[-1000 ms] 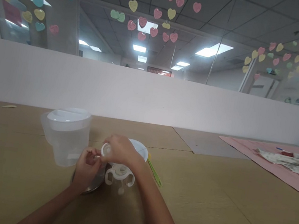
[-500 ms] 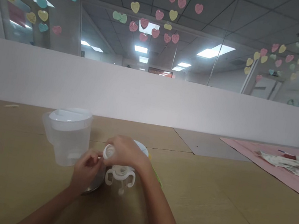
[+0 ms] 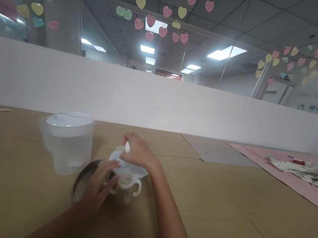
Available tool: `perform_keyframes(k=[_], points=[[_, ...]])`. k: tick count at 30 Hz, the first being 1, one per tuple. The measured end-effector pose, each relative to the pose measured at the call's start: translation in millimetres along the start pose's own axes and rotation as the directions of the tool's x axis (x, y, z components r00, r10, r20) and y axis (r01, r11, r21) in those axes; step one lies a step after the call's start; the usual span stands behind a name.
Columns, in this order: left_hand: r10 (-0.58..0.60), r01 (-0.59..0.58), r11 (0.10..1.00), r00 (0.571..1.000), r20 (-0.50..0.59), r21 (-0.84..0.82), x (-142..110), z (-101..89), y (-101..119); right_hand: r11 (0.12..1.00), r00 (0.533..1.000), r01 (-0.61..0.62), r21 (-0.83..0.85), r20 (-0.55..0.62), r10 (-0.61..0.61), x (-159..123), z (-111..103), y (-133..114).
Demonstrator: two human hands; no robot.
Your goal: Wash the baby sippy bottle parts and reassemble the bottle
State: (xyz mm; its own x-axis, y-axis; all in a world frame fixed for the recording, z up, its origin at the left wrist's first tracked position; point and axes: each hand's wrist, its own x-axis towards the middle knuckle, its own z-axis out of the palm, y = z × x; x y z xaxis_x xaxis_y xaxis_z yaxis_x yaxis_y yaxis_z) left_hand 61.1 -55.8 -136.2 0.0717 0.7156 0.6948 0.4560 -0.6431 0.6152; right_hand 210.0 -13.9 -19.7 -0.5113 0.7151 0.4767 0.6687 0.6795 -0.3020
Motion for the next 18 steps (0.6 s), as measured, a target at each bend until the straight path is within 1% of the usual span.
perform_keyframes(k=[1,3,5,7,10,13,18], points=[[0.054,-0.056,0.998,0.997,0.057,0.039,-1.6,0.2,2.8,1.0,1.0,-0.006,0.023,0.006,0.006,-1.3,-3.3,-1.2],[0.114,-0.125,0.989,0.984,0.136,0.078,-3.3,0.6,5.6,0.997,0.998,-0.013,0.075,0.061,0.008,-3.8,-9.4,-3.0],[0.134,-0.151,0.985,0.976,0.172,0.087,-3.3,0.7,5.1,0.992,0.99,-0.015,0.127,0.142,-0.003,-5.9,-14.8,-3.6],[0.139,-0.156,0.985,0.973,0.185,0.079,-2.3,0.5,3.4,0.986,0.978,-0.011,0.166,0.206,-0.024,-8.2,-19.7,-2.8],[0.13,-0.138,0.99,0.976,0.173,0.04,-0.8,0.3,2.4,0.98,0.954,-0.009,0.2,0.295,-0.051,-12.3,-26.3,-0.4],[0.098,-0.098,0.995,0.985,0.144,-0.009,-0.6,1.2,3.6,0.98,0.928,-0.014,0.197,0.369,-0.06,-15.9,-30.5,1.9],[-0.045,0.049,0.996,0.998,0.053,-0.079,-2.2,3.9,3.6,0.989,0.926,0.056,0.138,0.364,-0.103,-16.0,-28.7,0.5]])
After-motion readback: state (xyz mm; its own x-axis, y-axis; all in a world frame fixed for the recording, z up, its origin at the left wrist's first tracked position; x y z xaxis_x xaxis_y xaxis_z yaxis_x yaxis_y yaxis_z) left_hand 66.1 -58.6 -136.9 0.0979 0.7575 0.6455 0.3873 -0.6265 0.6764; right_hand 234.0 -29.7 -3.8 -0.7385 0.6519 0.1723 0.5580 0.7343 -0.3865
